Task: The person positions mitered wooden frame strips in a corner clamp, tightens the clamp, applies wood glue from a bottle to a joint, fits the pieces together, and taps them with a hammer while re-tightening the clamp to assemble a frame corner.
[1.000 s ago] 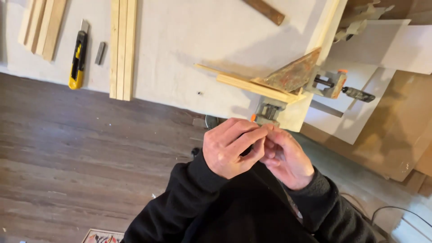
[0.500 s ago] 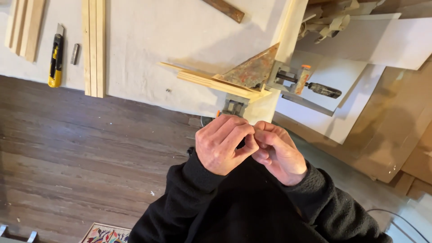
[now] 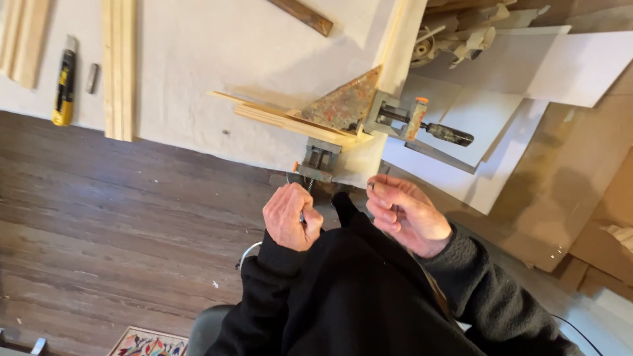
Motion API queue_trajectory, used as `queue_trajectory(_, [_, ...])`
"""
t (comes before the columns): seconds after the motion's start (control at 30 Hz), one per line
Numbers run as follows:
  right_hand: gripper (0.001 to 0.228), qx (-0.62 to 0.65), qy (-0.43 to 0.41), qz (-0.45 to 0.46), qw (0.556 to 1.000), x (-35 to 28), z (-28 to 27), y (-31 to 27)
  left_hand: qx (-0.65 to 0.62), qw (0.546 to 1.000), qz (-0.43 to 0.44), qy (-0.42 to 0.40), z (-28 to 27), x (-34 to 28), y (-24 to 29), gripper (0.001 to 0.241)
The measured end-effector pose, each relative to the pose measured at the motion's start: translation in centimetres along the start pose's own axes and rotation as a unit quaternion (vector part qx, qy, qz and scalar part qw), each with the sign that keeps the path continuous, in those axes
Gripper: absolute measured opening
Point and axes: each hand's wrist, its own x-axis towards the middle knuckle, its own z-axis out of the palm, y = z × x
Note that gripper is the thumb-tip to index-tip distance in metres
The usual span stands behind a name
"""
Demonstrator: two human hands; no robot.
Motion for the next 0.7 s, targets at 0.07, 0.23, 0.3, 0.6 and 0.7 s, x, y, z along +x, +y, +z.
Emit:
queue_trajectory(0.07, [0.015,-0.096,-0.011,-0.035,0.995,0.4,-1.7,-0.6,0.085,0.990,-0.104,-0.046,2.2,-3.5,-3.1,0.034])
queue_trajectory(0.23, [0.012,-0.666,0.010,-0.282,0.690,5.4,-4.4,-4.6,0.017,1.000,-0.015,-0.017,3.1,2.1,-2.2,0.017])
queue_trajectory(0.3, [0.012,-0.810,-0.017,-0.349,0.471,7.7,-5.2,-5.9,0.050,0.999,-0.002,-0.008,5.3,3.0,-3.6,0.023])
queue_trajectory(0.6, [0.016,-0.875,-0.126,-0.299,0.359,12.0,-6.2,-8.3,0.172,0.985,0.008,-0.009,11.3,4.0,-7.6,0.018])
queue_trajectory(0.7, [0.016,-0.881,-0.137,-0.303,0.337,12.4,-6.3,-8.7,0.181,0.983,0.016,0.010,11.7,4.2,-7.6,0.017])
